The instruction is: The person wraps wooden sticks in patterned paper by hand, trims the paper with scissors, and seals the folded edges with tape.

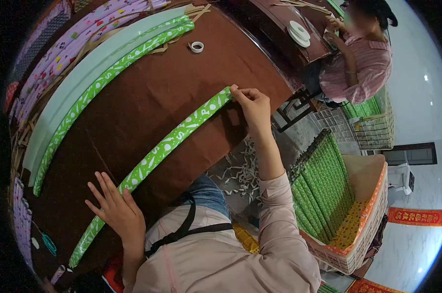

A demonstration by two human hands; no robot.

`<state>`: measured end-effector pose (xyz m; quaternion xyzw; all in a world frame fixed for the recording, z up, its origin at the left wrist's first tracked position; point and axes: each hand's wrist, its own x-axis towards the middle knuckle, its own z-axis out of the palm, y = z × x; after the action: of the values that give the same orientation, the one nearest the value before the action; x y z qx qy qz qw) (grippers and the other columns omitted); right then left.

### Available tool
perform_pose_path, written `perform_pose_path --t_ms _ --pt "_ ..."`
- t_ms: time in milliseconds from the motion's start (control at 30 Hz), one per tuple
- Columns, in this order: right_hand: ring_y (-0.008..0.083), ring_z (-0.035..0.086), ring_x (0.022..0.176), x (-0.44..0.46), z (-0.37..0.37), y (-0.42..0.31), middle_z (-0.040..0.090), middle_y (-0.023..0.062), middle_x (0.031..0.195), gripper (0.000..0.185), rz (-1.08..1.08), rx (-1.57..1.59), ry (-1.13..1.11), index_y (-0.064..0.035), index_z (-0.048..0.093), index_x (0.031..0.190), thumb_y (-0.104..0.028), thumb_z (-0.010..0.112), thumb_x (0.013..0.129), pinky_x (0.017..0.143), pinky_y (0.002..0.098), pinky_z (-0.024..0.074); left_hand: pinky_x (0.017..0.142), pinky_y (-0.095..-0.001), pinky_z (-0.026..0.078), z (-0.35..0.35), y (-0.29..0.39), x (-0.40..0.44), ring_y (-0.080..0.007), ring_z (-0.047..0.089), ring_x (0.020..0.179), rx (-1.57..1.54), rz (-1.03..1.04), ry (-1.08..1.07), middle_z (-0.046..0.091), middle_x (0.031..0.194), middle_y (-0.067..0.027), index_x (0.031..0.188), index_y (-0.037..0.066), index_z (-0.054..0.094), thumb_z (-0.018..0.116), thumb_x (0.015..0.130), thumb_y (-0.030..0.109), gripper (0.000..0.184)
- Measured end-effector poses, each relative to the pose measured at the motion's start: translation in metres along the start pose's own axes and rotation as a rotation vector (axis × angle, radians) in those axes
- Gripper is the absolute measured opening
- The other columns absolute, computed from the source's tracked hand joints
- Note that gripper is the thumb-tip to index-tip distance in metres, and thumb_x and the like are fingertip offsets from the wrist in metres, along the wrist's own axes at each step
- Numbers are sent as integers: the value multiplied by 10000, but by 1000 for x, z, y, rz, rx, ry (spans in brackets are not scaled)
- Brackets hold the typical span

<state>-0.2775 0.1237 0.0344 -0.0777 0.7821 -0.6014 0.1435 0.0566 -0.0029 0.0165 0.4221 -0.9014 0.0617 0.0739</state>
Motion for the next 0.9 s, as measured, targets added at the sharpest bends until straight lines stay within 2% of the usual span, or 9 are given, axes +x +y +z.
perform_pose_path --t_ms 100,167,500,600,667,767,833,900 --pt "59 561 707 3 0 7 645 20 767 240 -50 -25 -18 29 685 863 -199 759 855 636 220 445 1154 -605 101 -1 0 0 -383 232 1465 12 4 -8 319 1570 -136 1490 2 342 371 1028 268 534" --pt "60 558 690 5 2 10 648 18 777 208 -72 5 -50 19 674 827 -169 761 846 633 220 446 1155 -604 100 -1 0 1 -381 231 1465 14 8 0 318 1571 -134 1491 4 340 369 1029 269 534" --pt "73 579 686 7 -6 4 655 17 783 117 -47 17 -71 14 663 838 -90 716 844 624 229 459 1151 -607 117 -1 -1 4 -368 235 1465 30 -4 -33 310 1576 -120 1499 13 326 354 1039 280 533" --pt "87 598 747 17 -17 17 660 21 834 123 -64 -43 -46 6 650 893 -91 710 847 676 240 473 1149 -609 121 2 -4 7 -366 232 1466 29 6 -27 306 1578 -119 1502 13 319 357 1040 279 534" --pt "97 600 814 19 -20 20 652 29 885 164 -96 128 33 -13 621 960 -102 708 853 733 250 477 1150 -609 117 2 -4 7 -365 229 1468 31 8 -24 303 1579 -119 1503 12 314 361 1040 278 537" --pt "104 599 869 20 -16 23 639 36 912 197 -135 125 5 -30 594 996 -120 707 861 788 259 477 1153 -609 104 1 -3 5 -362 218 1473 35 14 -32 296 1583 -118 1506 10 303 367 1038 273 541" --pt "111 607 845 17 -7 20 637 42 894 225 -165 105 20 -22 574 1012 -137 709 874 777 261 489 1154 -609 96 1 -2 4 -359 211 1476 34 8 -38 291 1585 -117 1508 9 298 368 1038 269 541" --pt "119 639 882 11 1 12 670 87 946 195 -138 88 29 -9 543 1038 -73 672 906 808 243 508 1157 -608 81 0 -2 3 -357 197 1481 29 7 -32 284 1587 -118 1509 7 292 372 1033 257 544"
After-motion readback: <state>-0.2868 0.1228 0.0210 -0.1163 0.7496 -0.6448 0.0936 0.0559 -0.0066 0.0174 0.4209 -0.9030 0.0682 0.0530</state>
